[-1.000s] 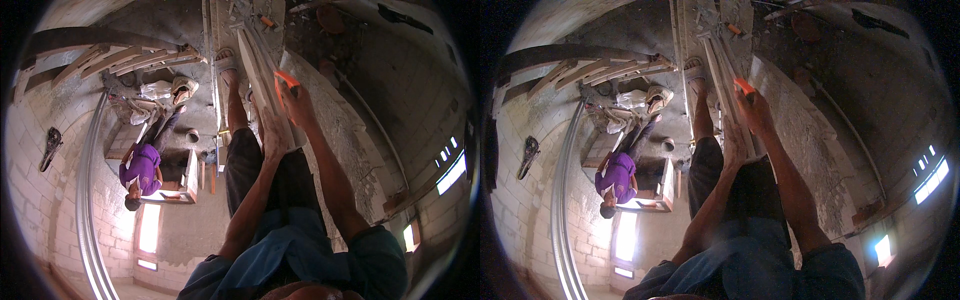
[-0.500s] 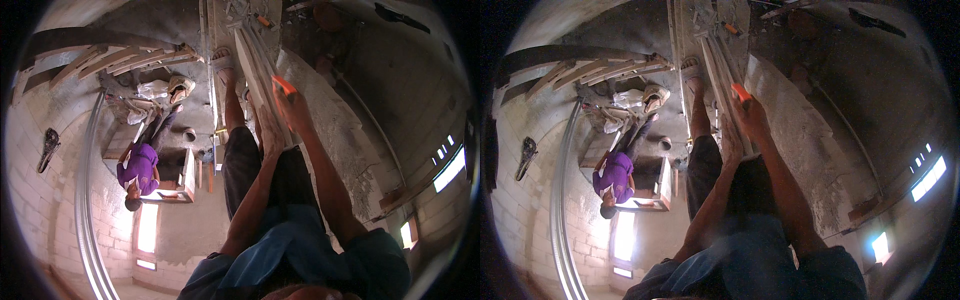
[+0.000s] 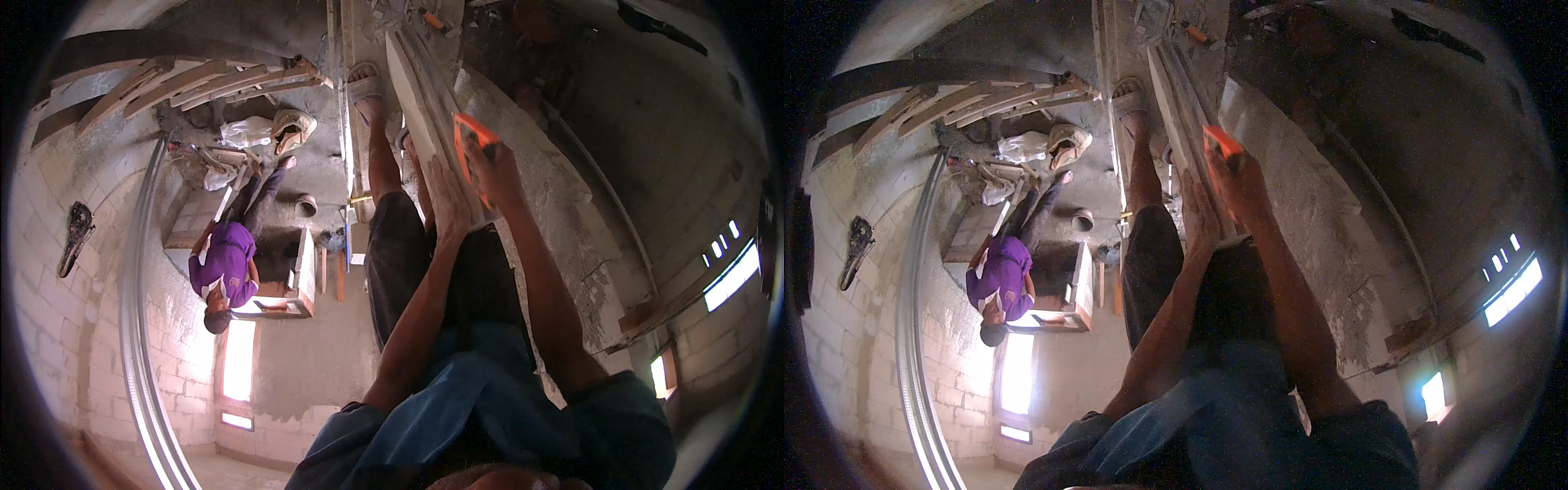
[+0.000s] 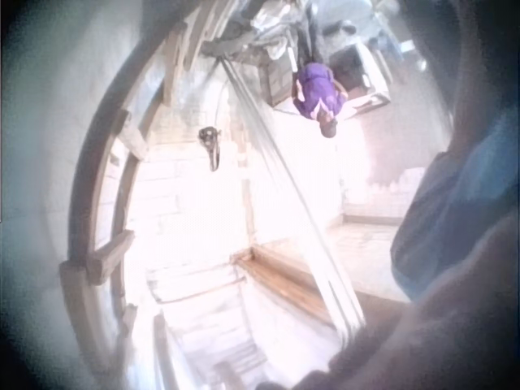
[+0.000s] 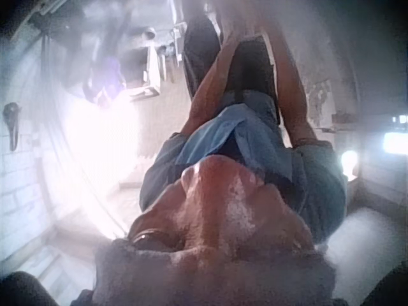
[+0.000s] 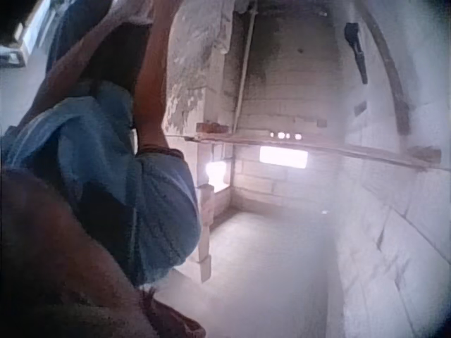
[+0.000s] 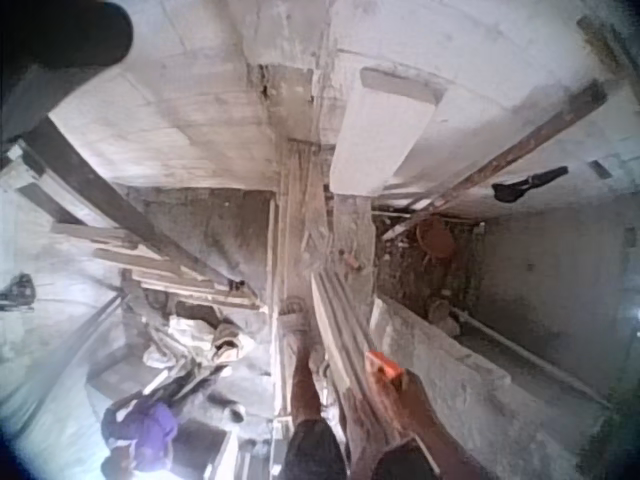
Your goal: The person uses a hand saw to cut a large sheet of white plasterboard resting on a wooden scaffold. They saw through the material, lift the cut piece, and place it on the scaffold. The person then retrieves another sheet and repeats the cutting process.
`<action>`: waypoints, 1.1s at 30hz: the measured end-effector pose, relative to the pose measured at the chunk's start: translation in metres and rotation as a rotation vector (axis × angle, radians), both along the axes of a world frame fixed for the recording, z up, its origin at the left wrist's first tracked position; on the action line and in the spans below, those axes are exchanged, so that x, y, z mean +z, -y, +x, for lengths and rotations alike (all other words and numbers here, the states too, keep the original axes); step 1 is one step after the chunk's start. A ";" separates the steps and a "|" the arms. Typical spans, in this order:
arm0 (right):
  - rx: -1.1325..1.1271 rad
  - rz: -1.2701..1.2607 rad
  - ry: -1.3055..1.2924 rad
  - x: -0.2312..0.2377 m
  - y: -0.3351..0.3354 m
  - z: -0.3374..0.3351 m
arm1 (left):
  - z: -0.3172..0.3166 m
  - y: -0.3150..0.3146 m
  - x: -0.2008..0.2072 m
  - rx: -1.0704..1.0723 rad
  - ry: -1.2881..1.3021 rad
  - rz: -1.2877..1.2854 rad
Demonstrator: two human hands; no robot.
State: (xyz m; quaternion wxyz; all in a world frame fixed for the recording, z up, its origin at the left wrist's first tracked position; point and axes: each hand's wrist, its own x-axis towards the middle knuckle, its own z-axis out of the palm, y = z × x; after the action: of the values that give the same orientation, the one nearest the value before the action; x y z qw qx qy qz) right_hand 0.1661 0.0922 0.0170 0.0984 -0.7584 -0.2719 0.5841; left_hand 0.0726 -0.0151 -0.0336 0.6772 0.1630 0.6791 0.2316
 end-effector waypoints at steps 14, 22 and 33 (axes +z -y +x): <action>0.045 0.068 -0.020 0.005 -0.032 -0.014 | -0.013 -0.026 0.013 -0.218 -0.197 0.059; 0.139 0.341 0.087 -0.056 -0.040 -0.028 | -0.019 -0.023 0.013 -0.262 -0.221 -0.028; -0.021 -0.059 -0.004 -0.070 -0.062 -0.033 | -0.020 -0.042 0.036 -0.188 -0.148 0.112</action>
State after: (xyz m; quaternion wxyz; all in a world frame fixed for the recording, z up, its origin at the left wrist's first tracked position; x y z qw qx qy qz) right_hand 0.1330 0.1544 -0.0527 0.0827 -0.7626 -0.2462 0.5924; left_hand 0.0525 0.0271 0.0021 0.6337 0.2799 0.6951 0.1920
